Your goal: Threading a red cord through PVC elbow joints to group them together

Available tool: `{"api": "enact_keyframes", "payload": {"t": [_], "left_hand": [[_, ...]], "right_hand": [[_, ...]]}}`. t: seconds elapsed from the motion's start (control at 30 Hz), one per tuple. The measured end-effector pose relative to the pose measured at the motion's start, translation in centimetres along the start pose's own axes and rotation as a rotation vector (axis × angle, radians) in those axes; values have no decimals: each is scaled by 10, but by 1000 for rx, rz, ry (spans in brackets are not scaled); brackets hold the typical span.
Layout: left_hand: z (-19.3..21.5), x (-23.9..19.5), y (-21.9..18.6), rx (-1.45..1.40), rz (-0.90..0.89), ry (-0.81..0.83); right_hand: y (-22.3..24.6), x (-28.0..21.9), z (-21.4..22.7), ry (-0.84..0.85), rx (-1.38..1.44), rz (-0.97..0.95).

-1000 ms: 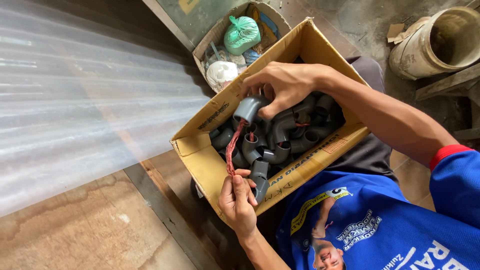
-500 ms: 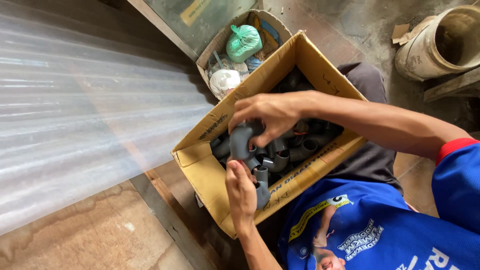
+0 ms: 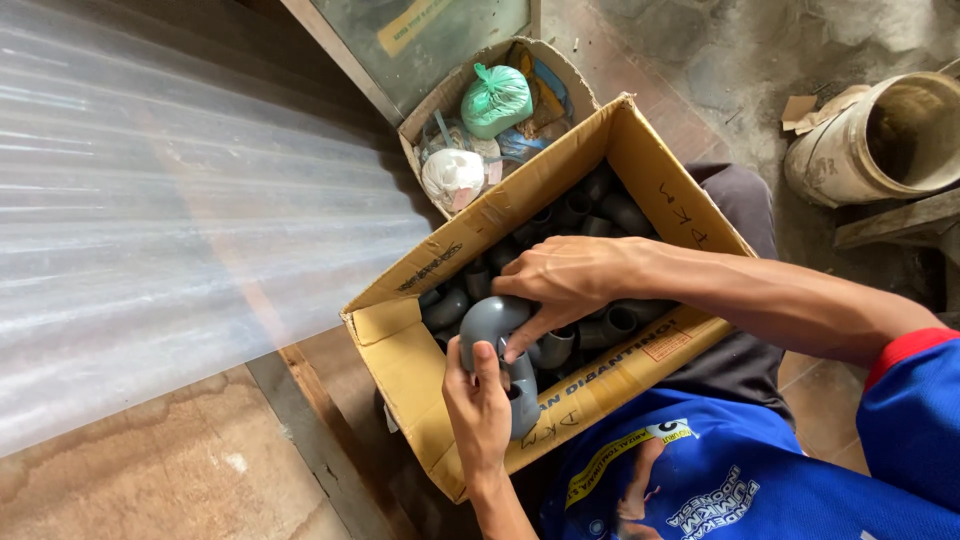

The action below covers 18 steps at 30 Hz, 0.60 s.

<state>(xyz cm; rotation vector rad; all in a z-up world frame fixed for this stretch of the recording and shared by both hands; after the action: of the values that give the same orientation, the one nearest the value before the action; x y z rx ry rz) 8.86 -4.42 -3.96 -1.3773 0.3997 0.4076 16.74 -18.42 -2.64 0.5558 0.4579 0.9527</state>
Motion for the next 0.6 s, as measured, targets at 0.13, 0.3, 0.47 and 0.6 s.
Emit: {"api": "enact_keyframes", "payload": {"t": [0.13,0.3,0.47,0.6], "left_hand": [[-3,-2,-5,42,9,61],[-14,-9,-13,111,-24,222],[-29,-13,-9,128,-19,394],[-33,-14,-19,15,-45,408]], "right_hand": [[1,-10,12,146,-43,-84],[14,-28,37,19,351,149],[18,-39,57,-42,665,272],[13,-36,67,-205,745,299]]}}
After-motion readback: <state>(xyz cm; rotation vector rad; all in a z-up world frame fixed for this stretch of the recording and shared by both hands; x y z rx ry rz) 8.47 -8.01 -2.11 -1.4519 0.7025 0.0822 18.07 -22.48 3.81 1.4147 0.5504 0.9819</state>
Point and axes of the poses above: each hand's wrist, its own x-axis towards the middle knuckle, its own z-axis out of the back of the hand, y = z × x, the point moved 8 cm from there along x, towards the middle knuckle, and after that the axes turned 12 degrees about z, right-handed, at the moved point
